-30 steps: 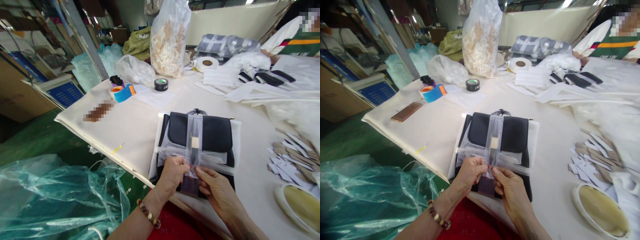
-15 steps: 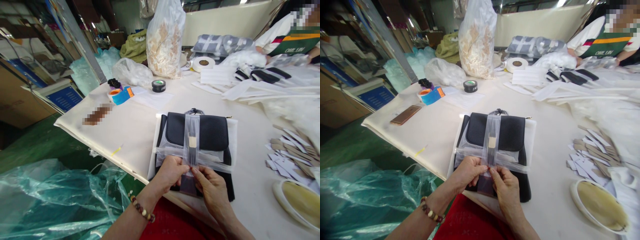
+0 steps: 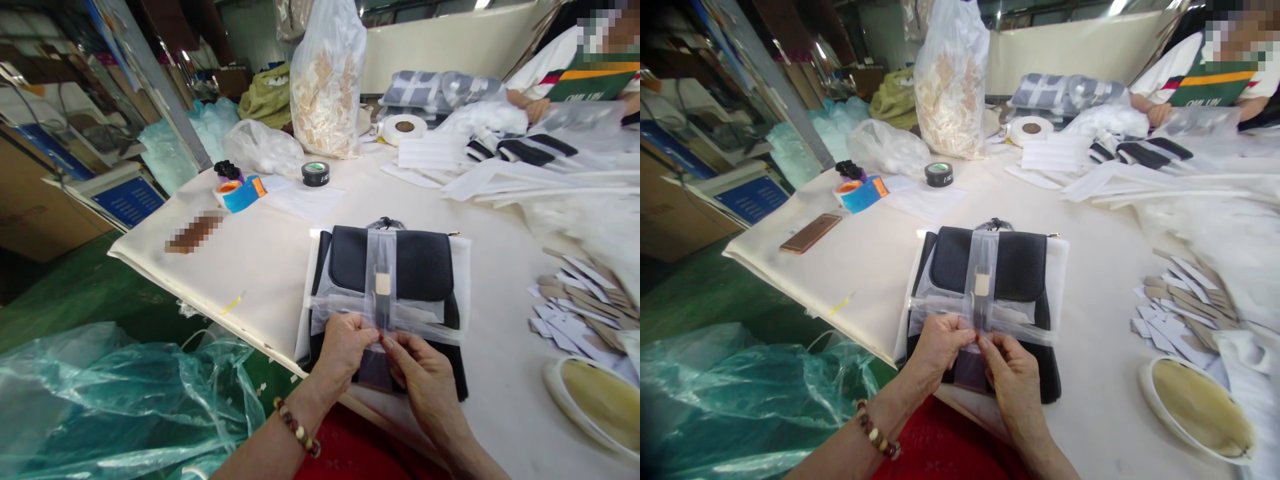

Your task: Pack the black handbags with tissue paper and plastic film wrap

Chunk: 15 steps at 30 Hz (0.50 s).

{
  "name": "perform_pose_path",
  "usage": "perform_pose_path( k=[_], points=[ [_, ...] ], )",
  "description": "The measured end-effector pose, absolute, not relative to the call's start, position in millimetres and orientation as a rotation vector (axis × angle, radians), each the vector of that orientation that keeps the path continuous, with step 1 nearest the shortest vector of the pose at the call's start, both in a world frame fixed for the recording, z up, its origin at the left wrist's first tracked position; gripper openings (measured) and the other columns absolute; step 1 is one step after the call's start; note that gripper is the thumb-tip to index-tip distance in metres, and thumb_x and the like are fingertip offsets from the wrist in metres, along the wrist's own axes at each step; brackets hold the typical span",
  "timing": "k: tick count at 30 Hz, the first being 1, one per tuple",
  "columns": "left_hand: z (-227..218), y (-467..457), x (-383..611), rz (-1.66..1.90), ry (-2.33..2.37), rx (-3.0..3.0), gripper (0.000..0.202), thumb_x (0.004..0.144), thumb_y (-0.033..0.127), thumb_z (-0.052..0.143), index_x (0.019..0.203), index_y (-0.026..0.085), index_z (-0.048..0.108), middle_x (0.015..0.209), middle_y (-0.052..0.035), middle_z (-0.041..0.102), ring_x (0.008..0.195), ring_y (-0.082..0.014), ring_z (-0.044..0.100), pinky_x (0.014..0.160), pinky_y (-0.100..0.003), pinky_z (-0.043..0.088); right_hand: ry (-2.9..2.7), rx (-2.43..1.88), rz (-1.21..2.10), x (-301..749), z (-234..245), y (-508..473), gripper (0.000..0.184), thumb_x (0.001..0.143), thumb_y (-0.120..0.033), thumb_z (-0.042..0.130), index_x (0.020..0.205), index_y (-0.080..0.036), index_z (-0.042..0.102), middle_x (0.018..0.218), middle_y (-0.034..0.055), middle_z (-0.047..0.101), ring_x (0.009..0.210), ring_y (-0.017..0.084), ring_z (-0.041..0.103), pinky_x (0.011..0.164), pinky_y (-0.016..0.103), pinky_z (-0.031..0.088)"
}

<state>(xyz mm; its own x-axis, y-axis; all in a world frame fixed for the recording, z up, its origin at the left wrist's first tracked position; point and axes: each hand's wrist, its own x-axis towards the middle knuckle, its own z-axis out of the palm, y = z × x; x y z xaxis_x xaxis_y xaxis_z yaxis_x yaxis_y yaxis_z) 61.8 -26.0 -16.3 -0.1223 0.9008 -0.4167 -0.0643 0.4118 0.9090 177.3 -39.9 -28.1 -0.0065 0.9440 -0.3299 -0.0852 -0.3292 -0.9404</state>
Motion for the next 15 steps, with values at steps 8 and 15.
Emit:
perform_pose_path(
  k=[8, 15],
  points=[
    [-12.1, -25.0, 63.2, 0.97, 1.483, 0.786, 0.019, 0.051, 0.035, 0.054, 0.046, 0.018, 0.047, 0.039, 0.0027, 0.051, 0.025, -0.0045, 0.028, 0.028, -0.019, 0.013, -1.07, -1.629, 1.065, 259.5, -8.1, -68.7, 0.054, 0.065, -0.057, 0.066, 0.099, -0.016, 0.063, 0.073, 0.0059, 0.065, 0.055, 0.016, 0.053, 0.046, 0.025, 0.044],
    [-11.1, -32.7, 59.4, 0.947, 1.604, 0.949, 0.031, 0.059, 0.045, 0.057, 0.047, 0.018, 0.046, 0.029, 0.0084, 0.032, 0.027, -0.0046, 0.025, 0.035, -0.016, 0.015, -0.874, -2.121, 0.066, 426.2, 34.4, -93.5, 0.052, 0.073, -0.058, 0.052, 0.105, -0.019, 0.063, 0.081, 0.0076, 0.068, 0.07, 0.022, 0.061, 0.066, 0.033, 0.046]
  ],
)
